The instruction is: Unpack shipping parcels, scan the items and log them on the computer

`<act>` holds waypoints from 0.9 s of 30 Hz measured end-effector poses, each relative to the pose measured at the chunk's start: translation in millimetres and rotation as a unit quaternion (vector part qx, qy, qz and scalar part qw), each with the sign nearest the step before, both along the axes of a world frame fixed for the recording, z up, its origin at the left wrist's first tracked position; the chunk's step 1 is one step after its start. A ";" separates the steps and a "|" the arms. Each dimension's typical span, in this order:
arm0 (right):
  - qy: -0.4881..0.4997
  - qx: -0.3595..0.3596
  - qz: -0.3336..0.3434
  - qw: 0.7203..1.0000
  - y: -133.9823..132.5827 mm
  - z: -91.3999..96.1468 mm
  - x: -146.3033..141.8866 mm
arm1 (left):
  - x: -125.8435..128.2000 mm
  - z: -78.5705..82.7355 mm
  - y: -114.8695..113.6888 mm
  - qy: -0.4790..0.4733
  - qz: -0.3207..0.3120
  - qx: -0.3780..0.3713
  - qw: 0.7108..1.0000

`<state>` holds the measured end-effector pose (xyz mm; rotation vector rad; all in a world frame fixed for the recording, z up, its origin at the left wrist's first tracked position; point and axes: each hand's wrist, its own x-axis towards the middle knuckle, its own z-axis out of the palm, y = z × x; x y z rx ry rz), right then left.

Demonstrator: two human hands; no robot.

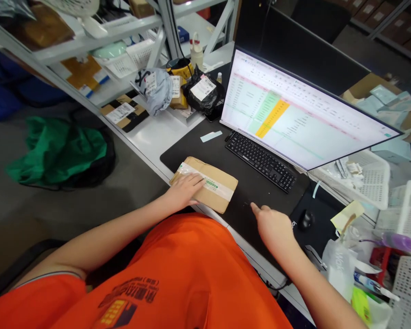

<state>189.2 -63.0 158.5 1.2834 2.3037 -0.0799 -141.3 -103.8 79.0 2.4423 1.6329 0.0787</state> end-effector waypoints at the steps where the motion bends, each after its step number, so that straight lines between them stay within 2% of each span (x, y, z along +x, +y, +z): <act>1: 0.051 0.008 -0.035 0.998 5.7 -7.6 8.7 | -0.1 -1.1 1.0 0.000 -0.003 -0.002 1.000; 3: 0.195 0.024 -0.121 0.973 19.0 -30.8 13.6 | -0.9 -3.0 4.3 -0.001 -0.015 -0.012 1.000; 4: 0.278 0.029 -0.165 0.946 25.9 -45.8 8.6 | -1.8 -3.5 7.0 -0.002 -0.025 -0.019 1.000; 6: 0.424 0.014 -0.241 0.873 38.8 -79.0 -14.3 | -4.2 -3.7 14.2 -0.002 -0.046 -0.034 0.998; 8: 0.523 -0.024 -0.276 0.806 49.6 -109.9 -45.5 | -7.1 -3.5 20.7 0.013 -0.075 -0.046 0.996; 10: 0.582 -0.087 -0.288 0.755 57.6 -132.3 -71.8 | -10.5 -4.7 21.3 0.040 -0.102 -0.035 0.993; 12: 0.611 -0.125 -0.308 0.719 62.8 -145.3 -84.6 | -14.2 -9.2 12.5 0.059 -0.121 0.022 0.991; 14: 0.626 -0.137 -0.327 0.695 65.4 -152.0 -85.4 | -17.9 -17.1 -5.6 0.060 -0.133 0.137 0.980; 17: 0.652 -0.159 -0.336 0.661 65.6 -159.0 -80.5 | -21.7 -30.9 -40.9 0.045 -0.128 0.321 0.937; 19: 0.672 -0.173 -0.344 0.633 63.8 -163.9 -81.1 | -22.5 -36.6 -62.7 0.030 -0.120 0.360 0.925; 22: 0.697 -0.171 -0.374 0.587 59.8 -170.4 -87.0 | -21.7 -33.4 -83.9 -0.014 -0.112 0.284 0.952; 24: 0.705 -0.167 -0.387 0.571 57.2 -172.5 -90.4 | -19.5 -22.4 -84.6 -0.040 -0.094 0.200 0.974; 25: 0.705 -0.163 -0.386 0.572 56.3 -172.8 -91.6 | -17.5 -15.2 -79.2 -0.048 -0.083 0.151 0.984; 27: 0.699 -0.145 -0.374 0.592 55.0 -172.4 -92.9 | -11.9 -0.5 -55.1 -0.056 -0.061 0.055 0.995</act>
